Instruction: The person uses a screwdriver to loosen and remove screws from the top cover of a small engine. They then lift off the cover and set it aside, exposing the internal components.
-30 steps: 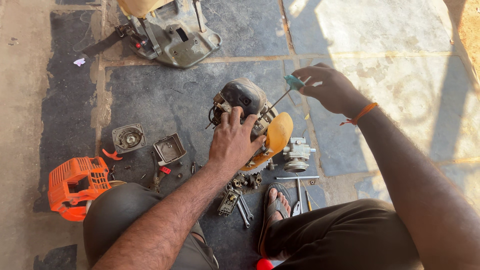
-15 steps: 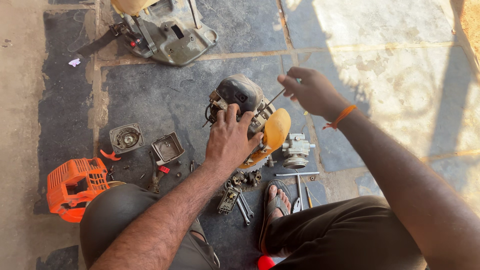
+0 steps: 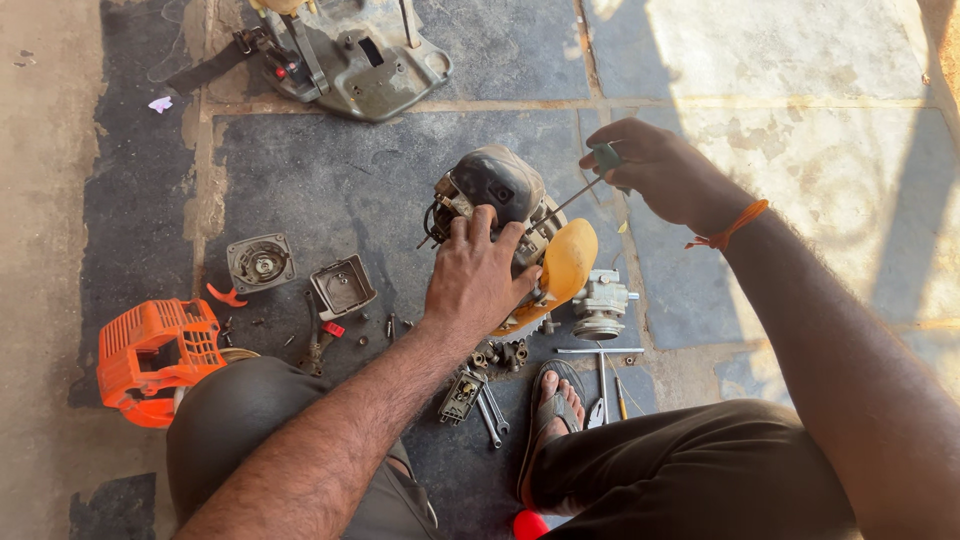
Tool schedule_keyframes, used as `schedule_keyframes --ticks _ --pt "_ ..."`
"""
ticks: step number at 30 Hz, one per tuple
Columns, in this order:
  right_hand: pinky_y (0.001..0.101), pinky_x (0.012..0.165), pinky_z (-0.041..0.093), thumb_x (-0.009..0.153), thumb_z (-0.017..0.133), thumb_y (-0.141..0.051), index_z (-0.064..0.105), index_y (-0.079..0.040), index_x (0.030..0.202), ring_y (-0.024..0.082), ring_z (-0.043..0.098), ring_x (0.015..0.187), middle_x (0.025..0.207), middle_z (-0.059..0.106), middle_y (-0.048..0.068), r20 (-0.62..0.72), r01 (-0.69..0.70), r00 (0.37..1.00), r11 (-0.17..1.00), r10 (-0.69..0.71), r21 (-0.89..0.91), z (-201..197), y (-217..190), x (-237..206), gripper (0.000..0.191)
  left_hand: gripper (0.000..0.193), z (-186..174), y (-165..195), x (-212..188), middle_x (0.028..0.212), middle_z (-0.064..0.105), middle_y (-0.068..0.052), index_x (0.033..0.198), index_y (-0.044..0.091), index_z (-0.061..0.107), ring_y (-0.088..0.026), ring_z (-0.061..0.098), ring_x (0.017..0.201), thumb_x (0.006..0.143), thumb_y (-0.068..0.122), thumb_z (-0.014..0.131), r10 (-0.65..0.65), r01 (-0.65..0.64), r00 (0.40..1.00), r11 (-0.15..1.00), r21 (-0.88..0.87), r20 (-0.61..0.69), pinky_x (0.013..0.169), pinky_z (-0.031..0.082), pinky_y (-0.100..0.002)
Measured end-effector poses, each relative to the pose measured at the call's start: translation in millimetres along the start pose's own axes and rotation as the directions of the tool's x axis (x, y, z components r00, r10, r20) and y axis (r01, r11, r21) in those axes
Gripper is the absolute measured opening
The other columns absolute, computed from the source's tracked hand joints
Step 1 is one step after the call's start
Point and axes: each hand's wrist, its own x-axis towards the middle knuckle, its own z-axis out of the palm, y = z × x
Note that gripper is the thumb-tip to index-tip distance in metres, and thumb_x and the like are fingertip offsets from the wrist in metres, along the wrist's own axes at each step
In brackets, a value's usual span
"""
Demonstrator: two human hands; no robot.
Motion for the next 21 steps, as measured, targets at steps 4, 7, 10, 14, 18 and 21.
schedule_keyframes --ticks 4,7,10,14,18,21 --pt "0.0361 0.102 0.054 0.092 0.066 -0.002 0.071 -0.009 0.115 0.022 0.067 0.114 0.119 0.072 0.011 -0.053 0.021 0.998 0.994 -0.027 -0.107 2.0 -0.8 -0.1 0.024 0.066 0.5 -0.7 -0.5 0.129 0.040 -0.019 0.137 0.011 0.052 -0.036 0.049 0.123 0.092 0.057 0.067 -0.001 0.001 1.000 1.000 0.003 0.004 0.092 0.059 -0.047" --pt "0.0373 0.106 0.053 0.091 0.063 0.000 0.069 -0.004 0.097 0.021 0.066 0.123 0.135 0.071 0.005 -0.058 0.093 0.994 0.993 -0.098 -0.073 10.4 3.4 3.2 0.009 0.067 1.0 0.0 -0.8 0.129 0.040 -0.020 0.138 0.010 0.051 -0.037 0.048 0.124 0.093 0.057 0.067 0.009 -0.008 1.000 1.000 0.026 -0.019 0.091 0.059 -0.047" --pt "0.0374 0.110 0.054 0.096 0.065 -0.009 0.070 -0.007 0.100 0.021 0.068 0.125 0.135 0.071 0.004 -0.028 0.089 0.995 0.992 -0.091 -0.090 14.7 7.6 3.7 0.006 0.067 0.6 0.5 -1.1 0.129 0.040 -0.020 0.138 0.010 0.051 -0.037 0.048 0.123 0.092 0.057 0.067 0.009 -0.008 1.000 1.000 0.027 -0.027 0.091 0.059 -0.047" --pt "0.0413 0.107 0.049 0.094 0.064 -0.023 0.067 -0.012 0.121 0.027 0.065 0.125 0.144 0.062 0.008 -0.036 0.021 0.999 0.989 -0.026 -0.146 13.8 10.5 -0.5 0.029 0.067 -2.1 1.1 -2.5 0.130 0.040 -0.019 0.139 0.010 0.051 -0.035 0.049 0.123 0.093 0.056 0.066 0.004 -0.004 1.000 1.000 0.012 0.011 0.090 0.060 -0.047" --pt "0.0436 0.104 0.047 0.102 0.051 -0.051 0.050 -0.008 0.144 0.030 0.057 0.130 0.142 0.057 0.018 -0.098 -0.107 0.989 0.994 0.106 -0.007 16.3 6.6 -5.0 0.060 0.067 -4.7 3.4 -4.6 0.130 0.041 -0.019 0.139 0.010 0.052 -0.035 0.050 0.122 0.093 0.056 0.067 0.020 -0.020 1.000 1.000 0.020 -0.007 0.091 0.060 -0.046" --pt "0.0444 0.102 0.054 0.105 0.048 -0.059 0.050 0.003 0.140 0.033 0.064 0.123 0.130 0.062 0.028 -0.145 -0.358 0.923 0.934 0.355 0.005 16.6 5.4 -4.6 0.071 0.069 -4.6 5.3 -8.1 0.133 0.040 -0.020 0.141 0.009 0.050 -0.035 0.050 0.122 0.093 0.056 0.067 0.023 -0.023 1.000 1.000 0.011 0.004 0.091 0.060 -0.046"
